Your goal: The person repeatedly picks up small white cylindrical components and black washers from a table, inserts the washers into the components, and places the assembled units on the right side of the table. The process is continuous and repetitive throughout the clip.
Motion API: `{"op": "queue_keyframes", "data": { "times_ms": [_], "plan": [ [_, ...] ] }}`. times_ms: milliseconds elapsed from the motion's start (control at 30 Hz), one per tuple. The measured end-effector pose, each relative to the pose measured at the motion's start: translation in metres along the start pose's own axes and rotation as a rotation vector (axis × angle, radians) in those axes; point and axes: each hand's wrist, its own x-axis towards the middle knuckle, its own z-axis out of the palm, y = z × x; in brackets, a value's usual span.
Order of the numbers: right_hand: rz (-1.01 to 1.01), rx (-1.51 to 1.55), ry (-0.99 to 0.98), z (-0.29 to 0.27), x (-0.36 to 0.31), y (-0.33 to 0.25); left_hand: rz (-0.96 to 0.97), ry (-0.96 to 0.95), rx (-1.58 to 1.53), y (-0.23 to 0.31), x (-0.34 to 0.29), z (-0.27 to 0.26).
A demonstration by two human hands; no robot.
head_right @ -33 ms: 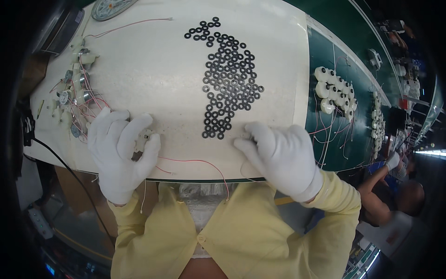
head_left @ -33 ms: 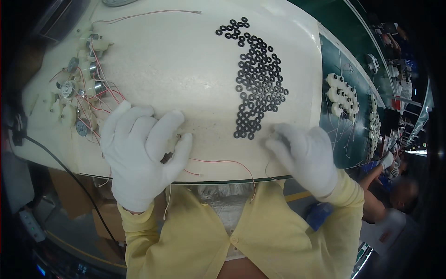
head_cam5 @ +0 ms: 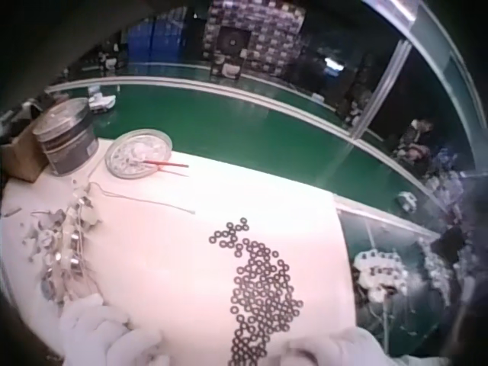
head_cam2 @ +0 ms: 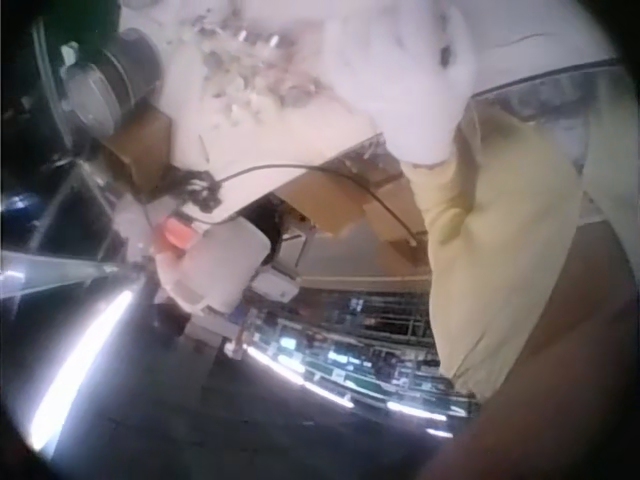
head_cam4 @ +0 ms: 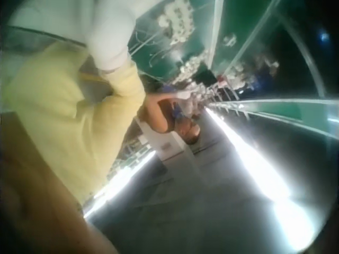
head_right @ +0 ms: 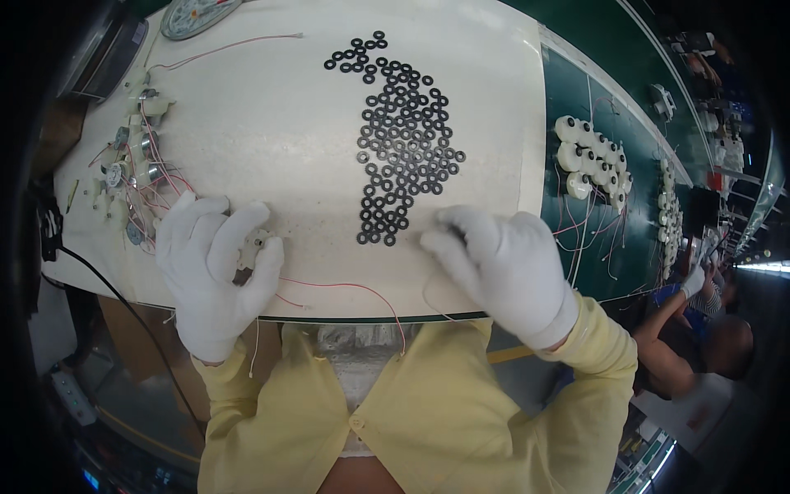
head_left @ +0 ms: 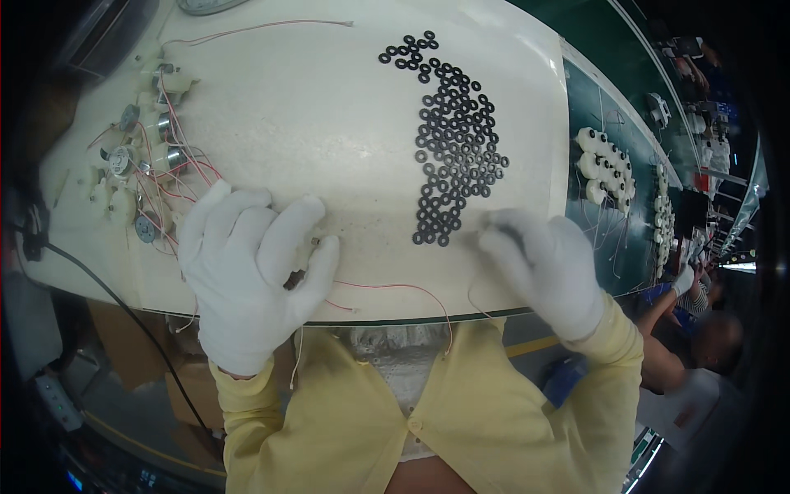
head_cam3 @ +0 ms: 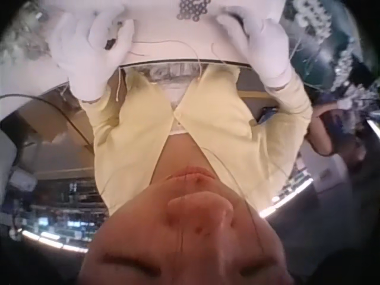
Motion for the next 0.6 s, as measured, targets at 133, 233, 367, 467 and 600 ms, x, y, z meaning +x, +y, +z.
{"op": "queue_keyframes", "data": {
  "times_ms": [133, 233, 367, 467, 600],
  "plan": [
    [0.090, 0.059, 0.097, 0.008, -0.004, 0.025, 0.010, 0.005, 0.013, 0.000, 0.000, -0.001],
    [0.193, 0.048, 0.095, 0.010, -0.014, 0.037, 0.016, 0.006, 0.017, 0.002, 0.000, -0.002],
    [0.301, -0.029, 0.131, 0.001, -0.016, 0.042, 0.026, -0.007, 0.025, 0.002, 0.001, -0.003],
    [0.430, 0.042, 0.152, -0.017, -0.015, 0.039, 0.042, 0.027, 0.028, 0.001, 0.003, -0.003],
    [0.199, -0.022, -0.006, -0.027, -0.005, 0.014, 0.036, 0.022, 0.042, 0.004, 0.005, -0.002]
  ]
}}
